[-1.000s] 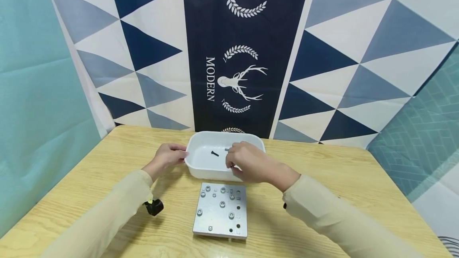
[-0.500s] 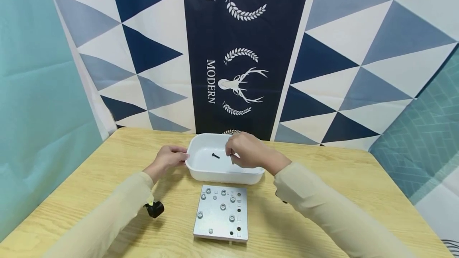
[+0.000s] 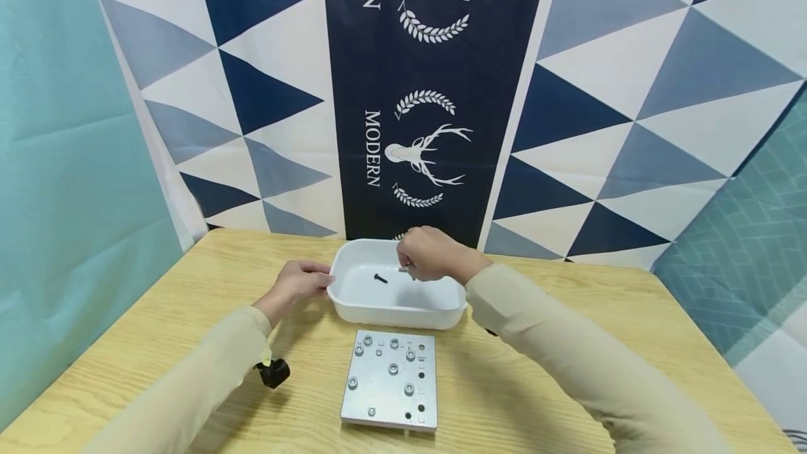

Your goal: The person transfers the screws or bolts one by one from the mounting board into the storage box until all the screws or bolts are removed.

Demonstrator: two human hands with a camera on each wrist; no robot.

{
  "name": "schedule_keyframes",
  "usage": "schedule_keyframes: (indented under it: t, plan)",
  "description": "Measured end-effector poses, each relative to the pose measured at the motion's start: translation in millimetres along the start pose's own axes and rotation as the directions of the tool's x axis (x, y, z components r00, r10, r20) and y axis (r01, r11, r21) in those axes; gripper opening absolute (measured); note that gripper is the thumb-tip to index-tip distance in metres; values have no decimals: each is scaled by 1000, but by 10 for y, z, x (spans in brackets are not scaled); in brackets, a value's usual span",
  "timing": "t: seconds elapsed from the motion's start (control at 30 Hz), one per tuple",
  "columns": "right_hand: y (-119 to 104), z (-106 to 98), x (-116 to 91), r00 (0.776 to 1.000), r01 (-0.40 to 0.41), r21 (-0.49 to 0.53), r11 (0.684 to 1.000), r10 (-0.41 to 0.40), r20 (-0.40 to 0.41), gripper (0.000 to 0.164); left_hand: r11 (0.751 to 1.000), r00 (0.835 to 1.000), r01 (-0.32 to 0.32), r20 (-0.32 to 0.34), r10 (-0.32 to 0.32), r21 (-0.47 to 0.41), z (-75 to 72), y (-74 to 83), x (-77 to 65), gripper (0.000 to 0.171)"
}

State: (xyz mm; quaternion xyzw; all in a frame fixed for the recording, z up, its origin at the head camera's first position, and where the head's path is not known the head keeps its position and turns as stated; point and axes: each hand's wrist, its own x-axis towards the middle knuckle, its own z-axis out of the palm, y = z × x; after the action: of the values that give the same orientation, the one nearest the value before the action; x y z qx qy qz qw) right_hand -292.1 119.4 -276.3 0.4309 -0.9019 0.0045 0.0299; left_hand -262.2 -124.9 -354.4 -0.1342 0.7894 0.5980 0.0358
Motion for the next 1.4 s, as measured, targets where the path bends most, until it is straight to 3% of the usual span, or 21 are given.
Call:
schedule_keyframes:
  t: [0.4, 0.9, 1.23, 1.4]
  plan:
    - [71, 70, 251, 990, -104, 51, 993, 98, 105, 14, 1000, 1000, -16, -4, 16, -19, -1, -25, 14, 21]
    - [161, 160, 558, 971, -167, 113, 980, 143, 194, 16, 999, 1000, 16, 2, -16, -41, -21, -3, 57, 23]
    - [189, 145, 495, 966, -180, 117, 977, 153, 210, 25, 999, 1000, 11, 8, -11, -42, -25, 15, 63, 21]
    - [133, 140, 375, 980, -132, 157, 979, 105, 171, 26, 999, 1000, 17, 5, -17, -39, -29, 8, 68, 20]
